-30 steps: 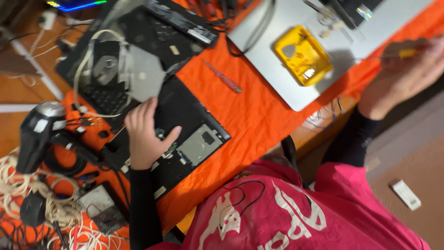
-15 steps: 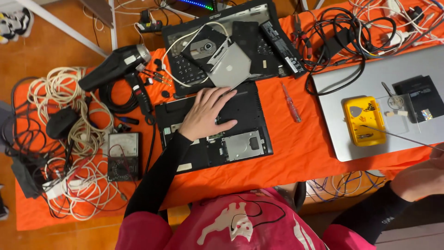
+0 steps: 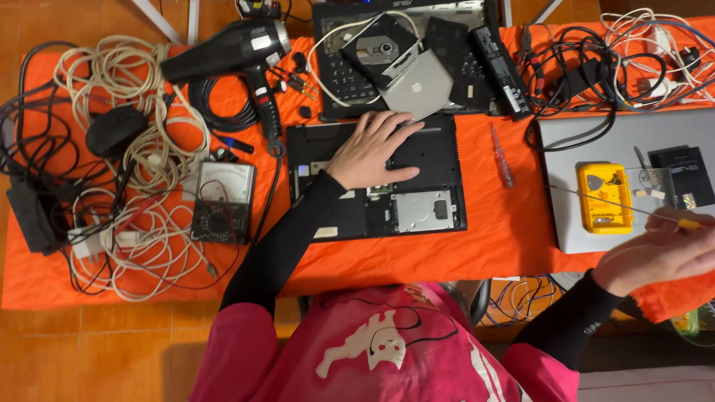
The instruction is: Repairing a laptop on a table with tools.
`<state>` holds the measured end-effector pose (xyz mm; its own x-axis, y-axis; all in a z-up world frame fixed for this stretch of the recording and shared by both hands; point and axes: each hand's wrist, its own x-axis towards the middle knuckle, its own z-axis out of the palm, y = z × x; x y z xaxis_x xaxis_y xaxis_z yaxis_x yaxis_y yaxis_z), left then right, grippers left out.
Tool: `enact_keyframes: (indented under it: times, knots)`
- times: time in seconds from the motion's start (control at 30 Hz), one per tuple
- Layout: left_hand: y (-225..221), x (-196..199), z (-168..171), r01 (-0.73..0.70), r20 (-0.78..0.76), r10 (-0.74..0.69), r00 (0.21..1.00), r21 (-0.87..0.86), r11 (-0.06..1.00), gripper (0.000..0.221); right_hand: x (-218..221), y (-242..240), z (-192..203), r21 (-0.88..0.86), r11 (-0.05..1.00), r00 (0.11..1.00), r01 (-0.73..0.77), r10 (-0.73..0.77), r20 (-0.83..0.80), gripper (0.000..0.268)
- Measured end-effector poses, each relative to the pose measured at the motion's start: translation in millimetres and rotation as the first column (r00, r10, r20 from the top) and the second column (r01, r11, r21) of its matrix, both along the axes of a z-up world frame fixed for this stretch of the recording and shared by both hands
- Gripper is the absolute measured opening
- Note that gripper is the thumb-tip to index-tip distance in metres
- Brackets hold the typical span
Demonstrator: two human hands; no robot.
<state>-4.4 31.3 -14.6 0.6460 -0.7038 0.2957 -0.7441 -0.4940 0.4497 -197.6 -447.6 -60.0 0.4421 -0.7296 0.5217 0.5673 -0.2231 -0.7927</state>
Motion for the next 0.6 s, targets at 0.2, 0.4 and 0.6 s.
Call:
enact_keyframes:
  times: [0.2,0.4,0.6]
  knots:
    - [0,4,-15,0.018,-0.001,-0.018,1.0,0.007,1.0,0.082,21,62,35,0.026,0.999,0.999,-0.018,0.019,-0.033,0.029]
    - [-6,20,-52,0.023,0.077,-0.03,0.997,0.092,0.995,0.089,29,95,28,0.047,0.997,0.997,-0.061,0.063,-0.05,0.034]
    - [1,15,-55,-0.008,0.235,-0.002,0.972,0.039,0.999,0.085,23,112,18,0.165,0.966,0.98,-0.198,0.198,0.016,0.04]
